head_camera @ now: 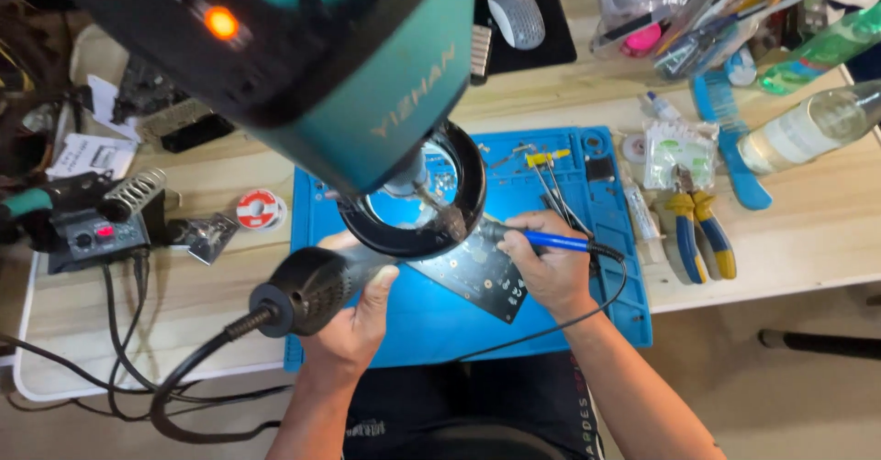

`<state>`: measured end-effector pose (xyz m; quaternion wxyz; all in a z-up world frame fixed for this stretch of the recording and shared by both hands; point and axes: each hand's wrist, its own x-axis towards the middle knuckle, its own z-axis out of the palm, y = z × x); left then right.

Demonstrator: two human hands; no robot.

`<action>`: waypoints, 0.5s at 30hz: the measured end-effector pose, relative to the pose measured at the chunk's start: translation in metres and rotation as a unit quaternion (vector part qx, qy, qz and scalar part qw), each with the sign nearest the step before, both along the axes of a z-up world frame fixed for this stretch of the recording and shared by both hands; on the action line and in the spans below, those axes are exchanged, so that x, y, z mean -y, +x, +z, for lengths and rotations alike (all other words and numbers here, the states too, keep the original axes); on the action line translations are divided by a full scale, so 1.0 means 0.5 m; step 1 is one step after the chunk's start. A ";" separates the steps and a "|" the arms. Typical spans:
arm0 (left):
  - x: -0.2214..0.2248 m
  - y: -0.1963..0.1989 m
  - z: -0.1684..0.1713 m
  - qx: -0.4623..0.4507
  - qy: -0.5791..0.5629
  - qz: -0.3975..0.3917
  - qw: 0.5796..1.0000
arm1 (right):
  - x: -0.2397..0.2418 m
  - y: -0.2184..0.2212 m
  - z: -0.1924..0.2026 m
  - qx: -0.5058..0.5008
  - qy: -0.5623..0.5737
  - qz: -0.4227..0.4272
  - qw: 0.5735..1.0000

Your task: Soldering and desoldering electronic components on a circuit board using a soldering iron and hot air rework station under a digital microscope.

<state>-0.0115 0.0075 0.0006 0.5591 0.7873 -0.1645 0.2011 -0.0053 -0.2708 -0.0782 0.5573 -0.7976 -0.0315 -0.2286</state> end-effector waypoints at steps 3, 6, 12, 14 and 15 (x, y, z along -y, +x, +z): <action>0.005 0.008 0.006 0.022 0.011 0.016 1.000 | 0.001 0.010 -0.012 0.031 0.033 0.005 0.999; 0.007 0.011 0.018 0.040 0.015 0.022 0.999 | 0.002 0.016 -0.013 0.059 0.064 0.012 0.996; 0.006 0.014 0.014 0.036 0.001 0.011 0.999 | 0.003 0.018 -0.010 0.062 0.071 0.020 0.995; 0.007 0.015 0.013 0.038 0.000 0.012 0.999 | 0.003 0.019 -0.010 0.061 0.071 0.021 0.995; 0.006 0.015 0.014 0.037 -0.001 0.007 0.999 | 0.004 0.019 -0.011 0.062 0.073 0.021 0.995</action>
